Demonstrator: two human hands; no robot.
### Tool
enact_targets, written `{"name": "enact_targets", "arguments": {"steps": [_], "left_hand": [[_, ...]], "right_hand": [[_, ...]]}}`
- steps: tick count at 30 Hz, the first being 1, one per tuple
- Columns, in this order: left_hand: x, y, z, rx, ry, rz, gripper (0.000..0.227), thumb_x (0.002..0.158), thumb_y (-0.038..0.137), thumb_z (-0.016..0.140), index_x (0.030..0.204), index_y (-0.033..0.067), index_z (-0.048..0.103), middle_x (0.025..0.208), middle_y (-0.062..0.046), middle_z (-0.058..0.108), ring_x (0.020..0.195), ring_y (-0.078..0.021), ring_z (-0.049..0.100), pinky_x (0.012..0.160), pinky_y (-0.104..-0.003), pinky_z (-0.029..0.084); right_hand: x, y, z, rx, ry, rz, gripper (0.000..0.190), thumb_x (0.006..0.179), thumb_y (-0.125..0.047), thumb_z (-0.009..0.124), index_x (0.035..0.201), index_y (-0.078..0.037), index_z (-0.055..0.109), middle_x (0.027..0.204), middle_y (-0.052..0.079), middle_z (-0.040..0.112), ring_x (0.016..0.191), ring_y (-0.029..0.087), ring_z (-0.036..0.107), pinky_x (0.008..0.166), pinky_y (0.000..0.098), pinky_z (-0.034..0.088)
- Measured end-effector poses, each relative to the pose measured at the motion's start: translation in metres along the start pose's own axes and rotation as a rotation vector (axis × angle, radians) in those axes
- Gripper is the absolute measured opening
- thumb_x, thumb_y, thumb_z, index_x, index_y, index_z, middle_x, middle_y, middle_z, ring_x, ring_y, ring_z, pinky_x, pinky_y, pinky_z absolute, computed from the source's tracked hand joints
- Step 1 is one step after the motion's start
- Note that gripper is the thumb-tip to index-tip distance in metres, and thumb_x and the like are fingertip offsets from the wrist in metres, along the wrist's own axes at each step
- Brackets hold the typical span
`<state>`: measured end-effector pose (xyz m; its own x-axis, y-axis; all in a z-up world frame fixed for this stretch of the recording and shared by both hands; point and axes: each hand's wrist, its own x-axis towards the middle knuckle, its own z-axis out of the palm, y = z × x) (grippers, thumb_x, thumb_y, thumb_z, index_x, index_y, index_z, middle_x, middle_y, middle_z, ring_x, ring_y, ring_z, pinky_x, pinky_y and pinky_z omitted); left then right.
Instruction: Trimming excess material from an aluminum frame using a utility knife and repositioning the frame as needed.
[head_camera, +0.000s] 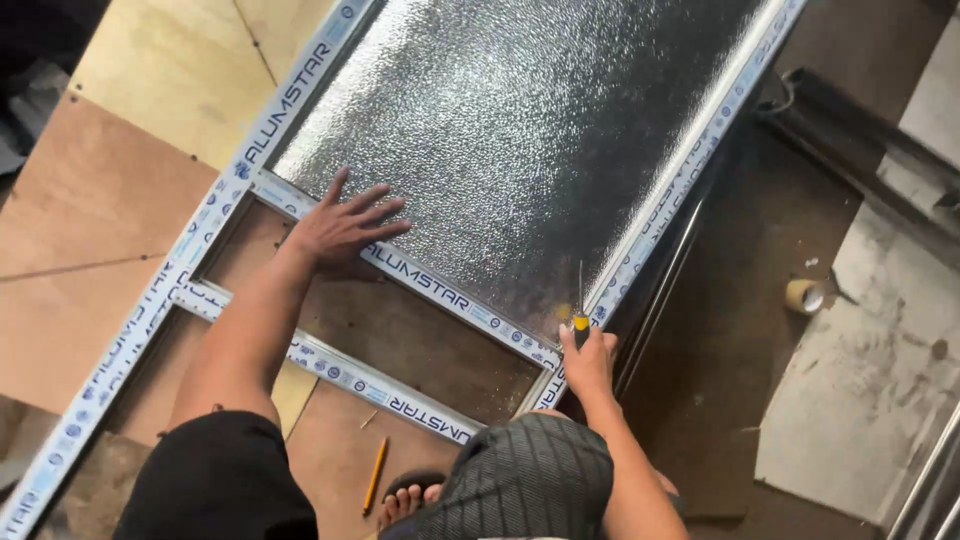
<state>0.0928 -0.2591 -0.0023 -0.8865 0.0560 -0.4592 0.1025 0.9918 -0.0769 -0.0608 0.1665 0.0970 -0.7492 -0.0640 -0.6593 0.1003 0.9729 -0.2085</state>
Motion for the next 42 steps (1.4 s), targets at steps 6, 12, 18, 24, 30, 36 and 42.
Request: {"name": "enact_targets", "arguments": {"steps": [6, 12, 18, 24, 30, 36, 42], "left_hand": [[0.003, -0.012, 0.035, 0.040, 0.308, 0.058, 0.099, 0.082, 0.092, 0.038, 0.162, 0.0406, 0.016, 0.172, 0.004, 0.018, 0.158, -0.0220, 0.012, 0.129, -0.058, 0.002], [-0.003, -0.005, 0.054, 0.033, 0.496, 0.096, 0.119, 0.072, 0.104, 0.037, 0.163, 0.0287, 0.025, 0.166, -0.010, 0.037, 0.152, -0.0306, 0.036, 0.128, -0.064, 0.007], [0.002, -0.005, 0.051, -0.068, 0.430, 0.110, 0.122, 0.067, 0.101, 0.046, 0.160, 0.0245, 0.028, 0.162, -0.015, 0.040, 0.150, -0.0368, 0.036, 0.125, -0.069, 0.011], [-0.007, -0.003, 0.038, -0.138, 0.532, 0.170, 0.119, 0.066, 0.095, 0.051, 0.159, 0.0219, 0.036, 0.159, -0.017, 0.047, 0.146, -0.0349, 0.046, 0.127, -0.068, 0.018], [0.000, -0.005, 0.018, -0.167, 0.581, 0.129, 0.113, 0.071, 0.092, 0.046, 0.160, 0.0224, 0.037, 0.160, -0.016, 0.049, 0.149, -0.0349, 0.043, 0.127, -0.066, 0.024], [-0.019, 0.003, 0.041, -0.278, 0.352, 0.122, 0.105, 0.076, 0.085, 0.037, 0.166, 0.0314, 0.023, 0.169, -0.013, 0.040, 0.156, -0.0326, 0.034, 0.134, -0.063, 0.008], [0.003, 0.003, 0.042, -0.317, 0.566, 0.082, 0.114, 0.062, 0.091, 0.043, 0.158, 0.0321, 0.031, 0.158, -0.012, 0.040, 0.144, -0.0318, 0.039, 0.126, -0.066, 0.018]], "right_hand": [[0.016, 0.010, -0.001, -0.010, -0.064, -0.054, 0.069, 0.100, -0.054, 0.052, 0.140, 0.001, 0.048, 0.140, 0.024, 0.042, 0.128, 0.044, 0.052, 0.107, 0.0514, 0.045], [0.033, 0.033, 0.005, -0.088, -0.136, -0.032, 0.067, 0.096, -0.062, 0.047, 0.135, -0.007, 0.048, 0.131, 0.017, 0.043, 0.114, 0.041, 0.058, 0.100, 0.0498, 0.047], [0.048, 0.037, 0.004, -0.116, -0.199, 0.003, 0.063, 0.096, -0.064, 0.045, 0.127, -0.009, 0.049, 0.128, 0.016, 0.043, 0.108, 0.041, 0.061, 0.092, 0.0494, 0.051], [0.053, 0.073, 0.024, -0.071, -0.143, -0.095, 0.066, 0.094, -0.065, 0.048, 0.132, -0.011, 0.050, 0.126, 0.017, 0.043, 0.107, 0.048, 0.059, 0.094, 0.0517, 0.047], [0.046, 0.027, -0.011, -0.012, -0.219, 0.012, 0.057, 0.098, -0.063, 0.043, 0.123, -0.013, 0.052, 0.125, 0.012, 0.042, 0.104, 0.038, 0.060, 0.087, 0.0496, 0.051], [0.032, 0.017, -0.037, 0.002, -0.271, 0.109, 0.052, 0.099, -0.049, 0.053, 0.131, -0.008, 0.056, 0.126, 0.014, 0.056, 0.111, 0.037, 0.064, 0.092, 0.0503, 0.052], [0.056, -0.050, -0.016, -0.029, 0.239, -0.046, 0.047, 0.098, -0.051, 0.059, 0.106, -0.006, 0.067, 0.102, 0.017, 0.069, 0.099, 0.038, 0.068, 0.085, 0.0503, 0.052]]}}
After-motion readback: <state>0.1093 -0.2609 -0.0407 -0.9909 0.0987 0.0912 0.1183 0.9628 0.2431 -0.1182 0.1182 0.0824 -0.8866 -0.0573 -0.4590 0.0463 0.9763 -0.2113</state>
